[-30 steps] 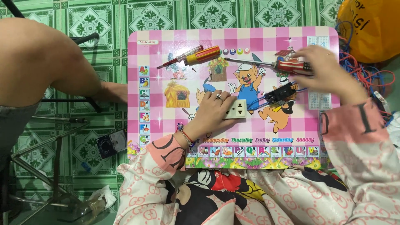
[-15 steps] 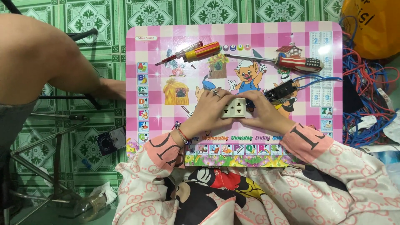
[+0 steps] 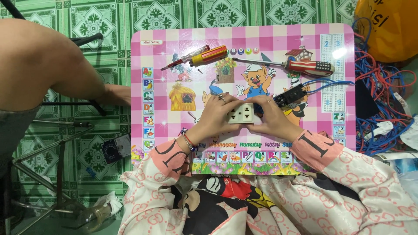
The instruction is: The person uses a screwdriver to tighten screws on a white electrical socket and a black terminal block placed on a pink children's play mat. They manipulate blue wires and connect them to the components.
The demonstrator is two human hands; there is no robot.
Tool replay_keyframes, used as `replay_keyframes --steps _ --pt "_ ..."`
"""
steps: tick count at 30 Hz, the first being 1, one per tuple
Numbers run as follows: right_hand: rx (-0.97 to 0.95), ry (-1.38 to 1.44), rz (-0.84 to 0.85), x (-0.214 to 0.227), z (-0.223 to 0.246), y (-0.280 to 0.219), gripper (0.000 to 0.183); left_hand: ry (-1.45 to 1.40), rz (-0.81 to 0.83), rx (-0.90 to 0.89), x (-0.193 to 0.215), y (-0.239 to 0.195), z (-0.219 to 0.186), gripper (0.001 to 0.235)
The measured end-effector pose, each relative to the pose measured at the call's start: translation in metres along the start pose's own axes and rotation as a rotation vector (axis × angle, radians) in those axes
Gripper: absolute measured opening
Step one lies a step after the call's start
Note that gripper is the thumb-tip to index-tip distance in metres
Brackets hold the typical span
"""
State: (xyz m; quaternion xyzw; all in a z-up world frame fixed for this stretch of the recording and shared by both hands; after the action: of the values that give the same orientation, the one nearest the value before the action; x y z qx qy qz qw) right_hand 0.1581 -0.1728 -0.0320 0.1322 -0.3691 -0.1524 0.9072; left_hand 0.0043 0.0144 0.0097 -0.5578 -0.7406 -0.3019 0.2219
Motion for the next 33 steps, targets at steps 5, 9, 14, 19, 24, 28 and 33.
replay_keyframes --steps 5,9,14,19,24,28,33 --pt "0.003 -0.019 -0.027 -0.003 -0.006 -0.004 0.081 0.024 -0.026 -0.019 -0.002 -0.001 -0.001 0.064" --pt "0.017 -0.029 -0.043 -0.004 -0.004 -0.002 0.082 -0.069 -0.051 -0.042 0.004 0.001 -0.002 0.062" --pt "0.048 -0.042 -0.056 0.0 0.013 0.011 0.076 -0.317 -0.235 -0.082 0.054 0.0 0.006 0.063" --pt "0.105 -0.095 -0.04 0.0 0.016 0.015 0.071 0.168 -0.46 0.119 0.092 -0.018 0.048 0.066" --pt "0.117 -0.138 0.002 -0.001 0.016 0.012 0.067 0.49 -0.131 0.449 0.095 -0.031 0.051 0.071" --pt "0.117 -0.14 0.028 0.0 0.016 0.012 0.061 0.499 0.027 0.444 0.085 -0.033 0.057 0.072" --pt "0.162 -0.188 0.009 -0.002 0.011 0.01 0.051 0.439 -0.079 0.117 0.064 -0.022 0.047 0.07"
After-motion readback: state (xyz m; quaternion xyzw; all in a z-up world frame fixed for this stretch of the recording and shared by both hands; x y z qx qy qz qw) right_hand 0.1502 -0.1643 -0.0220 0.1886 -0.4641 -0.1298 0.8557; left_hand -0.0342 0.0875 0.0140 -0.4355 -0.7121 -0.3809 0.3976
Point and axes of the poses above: each hand's wrist, its own y-axis towards the middle knuckle, its own x-axis out of the back of the hand, z = x × y, the point moved 1 cm from there along y, towards the middle knuckle, and after that the axes turned 6 degrees about x, right-handed, at the moved point
